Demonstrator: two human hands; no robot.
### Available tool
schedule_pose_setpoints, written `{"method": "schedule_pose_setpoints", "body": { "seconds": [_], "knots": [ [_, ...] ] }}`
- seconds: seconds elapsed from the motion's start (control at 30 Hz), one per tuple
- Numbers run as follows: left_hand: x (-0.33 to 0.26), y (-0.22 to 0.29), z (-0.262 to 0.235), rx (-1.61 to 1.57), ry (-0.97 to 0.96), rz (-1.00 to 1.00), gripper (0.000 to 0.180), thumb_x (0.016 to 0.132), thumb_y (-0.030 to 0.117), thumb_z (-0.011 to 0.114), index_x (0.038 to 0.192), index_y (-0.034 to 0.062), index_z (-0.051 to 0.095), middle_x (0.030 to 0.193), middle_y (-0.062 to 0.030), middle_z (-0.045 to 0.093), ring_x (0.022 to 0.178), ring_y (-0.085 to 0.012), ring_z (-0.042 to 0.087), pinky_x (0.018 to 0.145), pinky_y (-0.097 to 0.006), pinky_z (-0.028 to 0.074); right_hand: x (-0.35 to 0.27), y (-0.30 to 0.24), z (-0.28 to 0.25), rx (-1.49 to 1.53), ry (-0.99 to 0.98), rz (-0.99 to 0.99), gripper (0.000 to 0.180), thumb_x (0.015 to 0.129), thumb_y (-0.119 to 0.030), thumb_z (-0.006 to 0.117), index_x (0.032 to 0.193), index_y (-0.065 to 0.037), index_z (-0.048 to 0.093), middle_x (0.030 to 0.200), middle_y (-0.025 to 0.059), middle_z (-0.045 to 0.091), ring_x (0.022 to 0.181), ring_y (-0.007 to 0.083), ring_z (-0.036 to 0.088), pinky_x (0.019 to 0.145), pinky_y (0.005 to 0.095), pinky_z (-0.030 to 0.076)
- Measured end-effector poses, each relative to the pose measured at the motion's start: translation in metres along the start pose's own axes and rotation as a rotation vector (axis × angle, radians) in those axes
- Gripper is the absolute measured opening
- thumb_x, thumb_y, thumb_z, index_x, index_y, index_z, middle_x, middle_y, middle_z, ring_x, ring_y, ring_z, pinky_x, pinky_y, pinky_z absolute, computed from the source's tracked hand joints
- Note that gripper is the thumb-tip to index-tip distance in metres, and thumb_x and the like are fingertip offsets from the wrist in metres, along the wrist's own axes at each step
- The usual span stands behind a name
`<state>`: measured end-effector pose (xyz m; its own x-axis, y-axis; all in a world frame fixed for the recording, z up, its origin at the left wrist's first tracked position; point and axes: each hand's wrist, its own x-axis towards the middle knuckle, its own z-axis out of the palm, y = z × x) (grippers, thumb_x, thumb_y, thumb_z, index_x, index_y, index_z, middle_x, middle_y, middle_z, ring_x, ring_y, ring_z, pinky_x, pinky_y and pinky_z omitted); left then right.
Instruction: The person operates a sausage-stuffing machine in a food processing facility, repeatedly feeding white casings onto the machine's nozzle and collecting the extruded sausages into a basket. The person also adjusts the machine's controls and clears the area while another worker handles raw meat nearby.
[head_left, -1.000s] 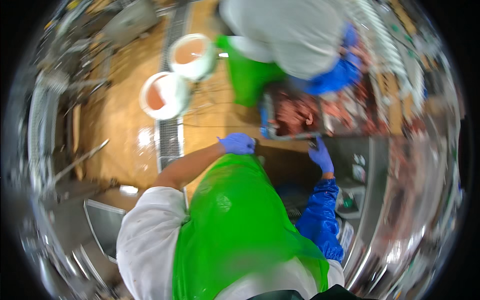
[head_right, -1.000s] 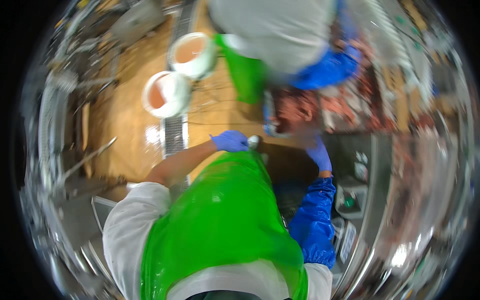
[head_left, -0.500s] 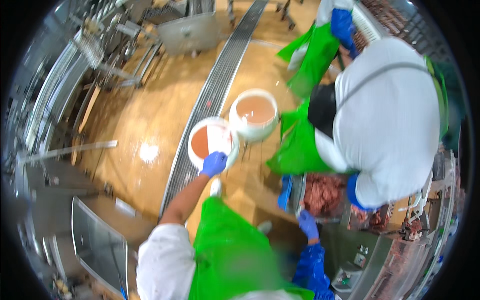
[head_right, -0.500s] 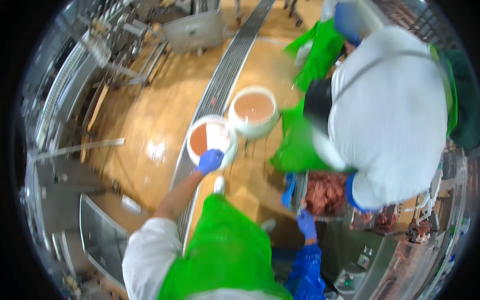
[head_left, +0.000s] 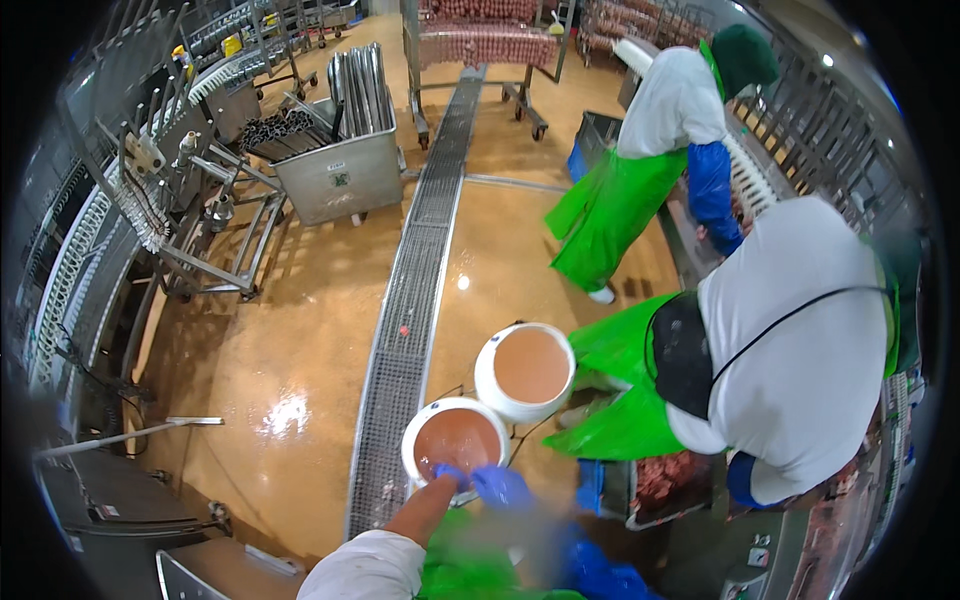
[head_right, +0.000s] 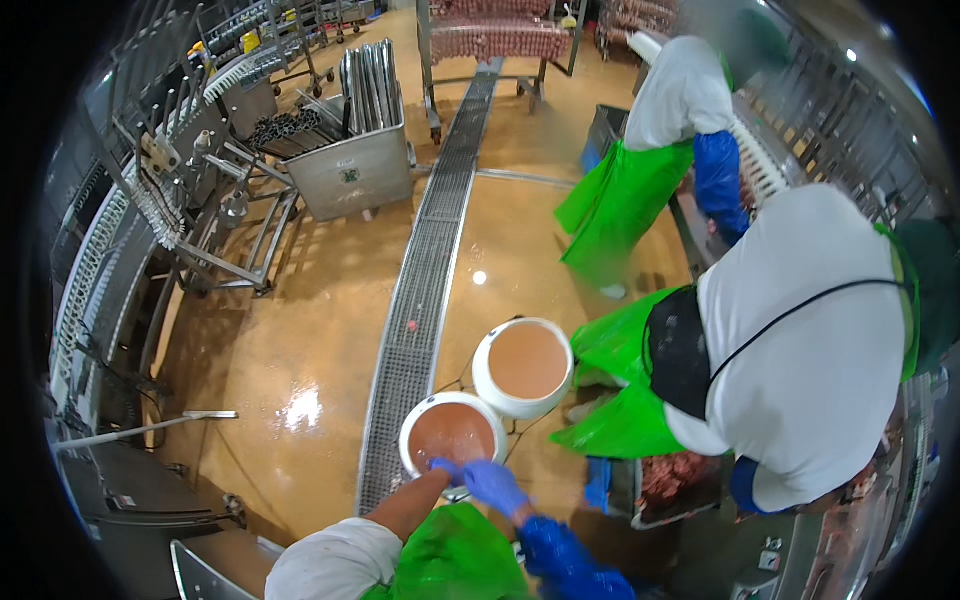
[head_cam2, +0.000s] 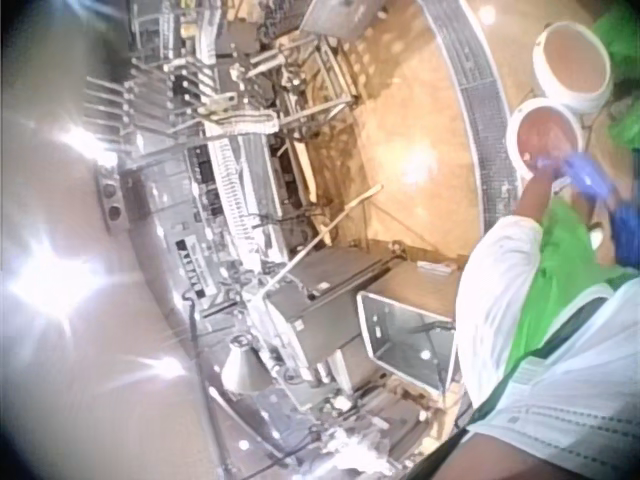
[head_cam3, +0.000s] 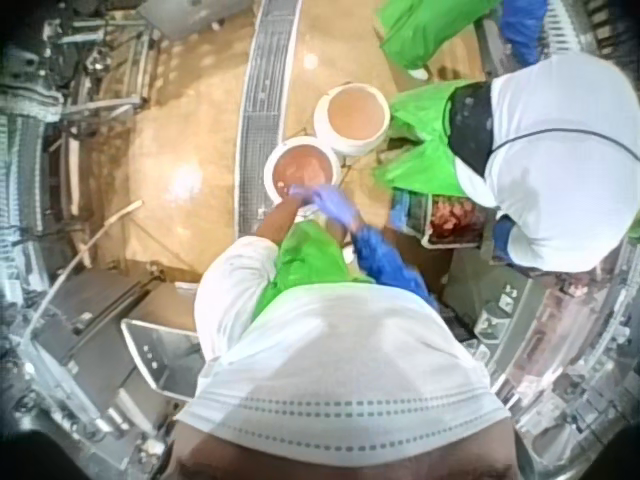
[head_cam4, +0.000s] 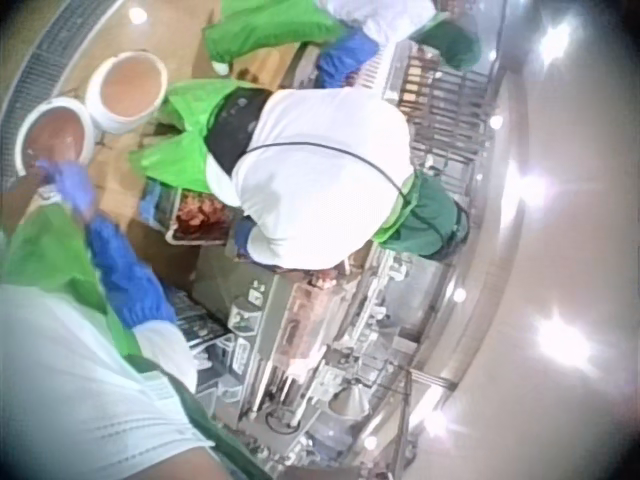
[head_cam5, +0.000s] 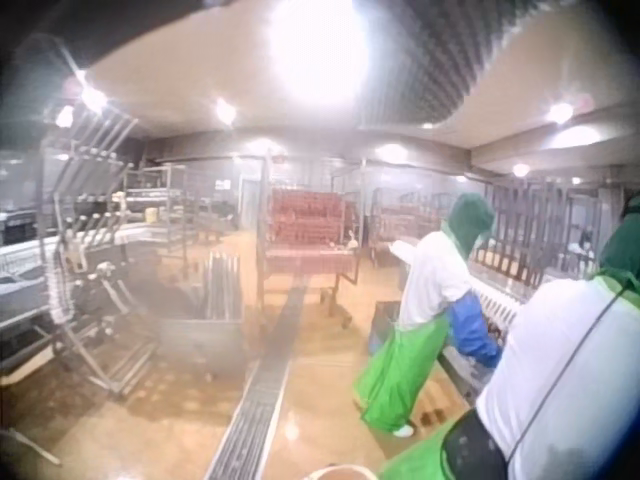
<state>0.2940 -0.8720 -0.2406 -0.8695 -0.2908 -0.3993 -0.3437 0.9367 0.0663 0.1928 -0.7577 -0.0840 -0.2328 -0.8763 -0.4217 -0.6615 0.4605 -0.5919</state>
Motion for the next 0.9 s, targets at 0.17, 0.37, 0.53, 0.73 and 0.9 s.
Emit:
{"method": "schedule_pose_setpoints", "body": {
  "seconds": [0.17, 0.37, 0.53, 0.73, 0.9],
  "knots": [
    [-0.021, -0.047, -0.075, -0.233, -0.452, 0.284, 0.039, 0.083, 0.042, 0.052, 0.106, 0.014, 0.066, 0.105, -0.0097, 0.065, 0.096, -0.0247, 0.062, 0.082, -0.04, 0.047, 0.101, 0.016, 0.055, -0.221, 0.018, 0.149, 0.035, 0.084, -0.026, 0.048, 0.114, -0.013, 0.061, 0.111, 0.0126, 0.063, 0.098, 0.0322, 0.061, 0.088, 0.0427, 0.045],
    [-0.036, -0.09, -0.084, -0.648, -0.644, 0.283, 0.039, 0.085, 0.04, 0.052, 0.088, 0.0062, 0.07, 0.084, -0.0138, 0.068, 0.071, -0.0247, 0.065, 0.068, -0.035, 0.05, 0.073, -0.01, 0.099, -0.065, 0.008, 0.103, 0.021, 0.074, -0.029, 0.058, 0.081, -0.012, 0.068, 0.082, 0.0124, 0.065, 0.072, 0.033, 0.062, 0.063, 0.044, 0.048],
    [-0.03, -0.074, -0.117, -0.659, -0.594, 0.315, 0.046, 0.089, 0.037, 0.052, 0.073, -0.0035, 0.065, 0.064, -0.0101, 0.062, 0.054, -0.0142, 0.056, 0.053, -0.029, 0.044, -0.038, -0.022, 0.023, 0.161, 0.203, 0.085, 0.028, 0.079, -0.032, 0.052, 0.075, -0.01, 0.069, 0.076, 0.0162, 0.065, 0.071, 0.0371, 0.061, 0.063, 0.0466, 0.048],
    [-0.007, 0.011, -0.121, -0.581, -0.524, 0.316, 0.049, 0.093, 0.034, 0.05, 0.056, 0.0025, 0.047, 0.052, -0.0038, 0.04, 0.051, -0.0124, 0.037, 0.049, -0.035, 0.031, -0.24, 0.045, 0.038, 0.355, 0.668, 0.641, 0.039, 0.086, -0.04, 0.044, 0.079, -0.007, 0.066, 0.08, 0.0185, 0.064, 0.076, 0.0383, 0.06, 0.067, 0.0485, 0.047],
    [-0.004, 0.163, -0.141, -0.471, -0.635, 0.73, 0.035, 0.088, 0.024, 0.05, 0.061, 0.0023, 0.053, 0.061, -0.0058, 0.054, 0.058, -0.0128, 0.047, 0.054, -0.031, 0.038, -0.411, 0.093, 0.134, 0.392, 1.067, 1.188, 0.029, 0.087, -0.031, 0.048, 0.092, -0.009, 0.066, 0.09, 0.0149, 0.065, 0.084, 0.0344, 0.062, 0.075, 0.0448, 0.049]
  ]
}}
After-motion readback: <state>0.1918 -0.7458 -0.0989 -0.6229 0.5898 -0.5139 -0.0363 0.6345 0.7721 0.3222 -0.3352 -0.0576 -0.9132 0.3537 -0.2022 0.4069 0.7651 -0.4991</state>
